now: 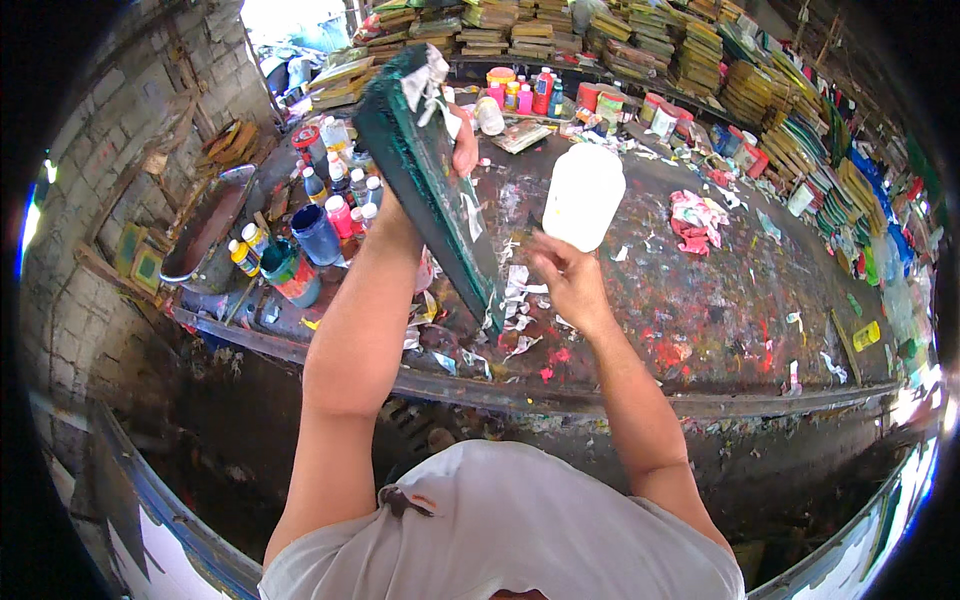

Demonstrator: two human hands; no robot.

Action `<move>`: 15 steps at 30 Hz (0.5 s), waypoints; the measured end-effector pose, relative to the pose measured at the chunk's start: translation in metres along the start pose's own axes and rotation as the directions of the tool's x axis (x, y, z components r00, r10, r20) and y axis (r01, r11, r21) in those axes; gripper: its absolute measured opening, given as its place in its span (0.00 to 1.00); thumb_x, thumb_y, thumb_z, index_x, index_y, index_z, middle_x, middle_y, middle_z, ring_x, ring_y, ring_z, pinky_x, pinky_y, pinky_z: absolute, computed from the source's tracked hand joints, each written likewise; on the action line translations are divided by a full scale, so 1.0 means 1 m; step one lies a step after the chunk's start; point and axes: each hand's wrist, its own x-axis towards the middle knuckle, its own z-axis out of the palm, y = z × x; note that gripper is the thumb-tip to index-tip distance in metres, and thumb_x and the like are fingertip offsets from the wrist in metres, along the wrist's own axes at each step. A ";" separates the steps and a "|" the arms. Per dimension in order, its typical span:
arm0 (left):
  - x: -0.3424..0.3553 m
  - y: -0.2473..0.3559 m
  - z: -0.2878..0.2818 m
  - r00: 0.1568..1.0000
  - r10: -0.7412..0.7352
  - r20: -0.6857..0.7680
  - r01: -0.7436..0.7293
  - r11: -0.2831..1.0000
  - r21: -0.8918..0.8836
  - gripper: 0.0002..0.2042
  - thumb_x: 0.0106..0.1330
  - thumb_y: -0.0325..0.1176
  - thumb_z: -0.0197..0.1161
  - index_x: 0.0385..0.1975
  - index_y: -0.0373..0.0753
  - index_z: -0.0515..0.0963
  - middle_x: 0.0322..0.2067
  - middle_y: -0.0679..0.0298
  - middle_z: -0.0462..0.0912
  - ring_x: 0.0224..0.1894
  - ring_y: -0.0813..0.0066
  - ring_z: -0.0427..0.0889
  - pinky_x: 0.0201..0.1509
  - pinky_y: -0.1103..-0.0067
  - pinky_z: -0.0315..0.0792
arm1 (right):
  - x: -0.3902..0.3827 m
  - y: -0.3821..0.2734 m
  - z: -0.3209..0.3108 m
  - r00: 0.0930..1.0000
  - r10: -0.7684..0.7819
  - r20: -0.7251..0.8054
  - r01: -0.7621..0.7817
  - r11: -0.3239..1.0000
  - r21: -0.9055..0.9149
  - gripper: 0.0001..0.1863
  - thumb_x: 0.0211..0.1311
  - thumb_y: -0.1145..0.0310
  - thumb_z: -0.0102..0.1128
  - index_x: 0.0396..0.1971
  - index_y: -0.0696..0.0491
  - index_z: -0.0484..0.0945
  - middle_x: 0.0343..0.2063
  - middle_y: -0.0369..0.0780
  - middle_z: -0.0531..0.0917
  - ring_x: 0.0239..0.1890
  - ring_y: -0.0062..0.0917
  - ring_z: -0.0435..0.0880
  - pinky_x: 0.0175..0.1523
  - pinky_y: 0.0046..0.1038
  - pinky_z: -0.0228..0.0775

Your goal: The person cleans a green screen printing frame by hand, then pours green ink into it and spreads the ink evenly across the mesh using a squeegee. The frame is placed on a workbench with printed fabric underneath.

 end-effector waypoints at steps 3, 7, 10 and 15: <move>-0.014 -0.001 -0.021 0.998 -0.065 0.004 0.065 0.997 -0.038 0.20 0.82 0.47 0.66 0.44 0.31 0.81 0.25 0.60 0.80 0.27 0.69 0.81 0.33 0.73 0.74 | 0.016 -0.070 0.030 0.984 -0.164 -0.068 0.176 0.956 0.233 0.21 0.78 0.73 0.72 0.67 0.56 0.88 0.44 0.40 0.91 0.45 0.22 0.90 0.50 0.28 0.83; -0.010 0.002 -0.014 0.994 -0.097 0.056 0.099 0.995 -0.032 0.19 0.83 0.47 0.66 0.42 0.32 0.80 0.27 0.62 0.78 0.29 0.71 0.80 0.34 0.74 0.73 | 0.025 -0.097 0.057 0.952 -0.251 -0.177 0.284 0.939 0.193 0.14 0.76 0.77 0.73 0.58 0.57 0.90 0.39 0.38 0.89 0.39 0.20 0.87 0.46 0.25 0.81; -0.015 0.005 0.004 0.991 -0.132 -0.015 0.130 0.990 -0.061 0.20 0.82 0.47 0.67 0.41 0.31 0.79 0.29 0.63 0.77 0.30 0.71 0.80 0.35 0.74 0.73 | 0.022 -0.103 0.064 0.898 -0.333 -0.288 0.389 0.906 0.166 0.08 0.73 0.79 0.74 0.49 0.59 0.89 0.37 0.39 0.89 0.36 0.19 0.87 0.44 0.25 0.80; -0.016 0.006 -0.031 0.983 -0.148 0.111 0.160 0.981 -0.109 0.20 0.85 0.47 0.63 0.41 0.33 0.80 0.32 0.62 0.79 0.31 0.70 0.81 0.36 0.73 0.74 | 0.017 -0.109 0.064 0.912 -0.397 -0.099 0.409 0.883 0.231 0.03 0.68 0.82 0.71 0.36 0.58 0.86 0.32 0.41 0.86 0.32 0.24 0.87 0.41 0.29 0.80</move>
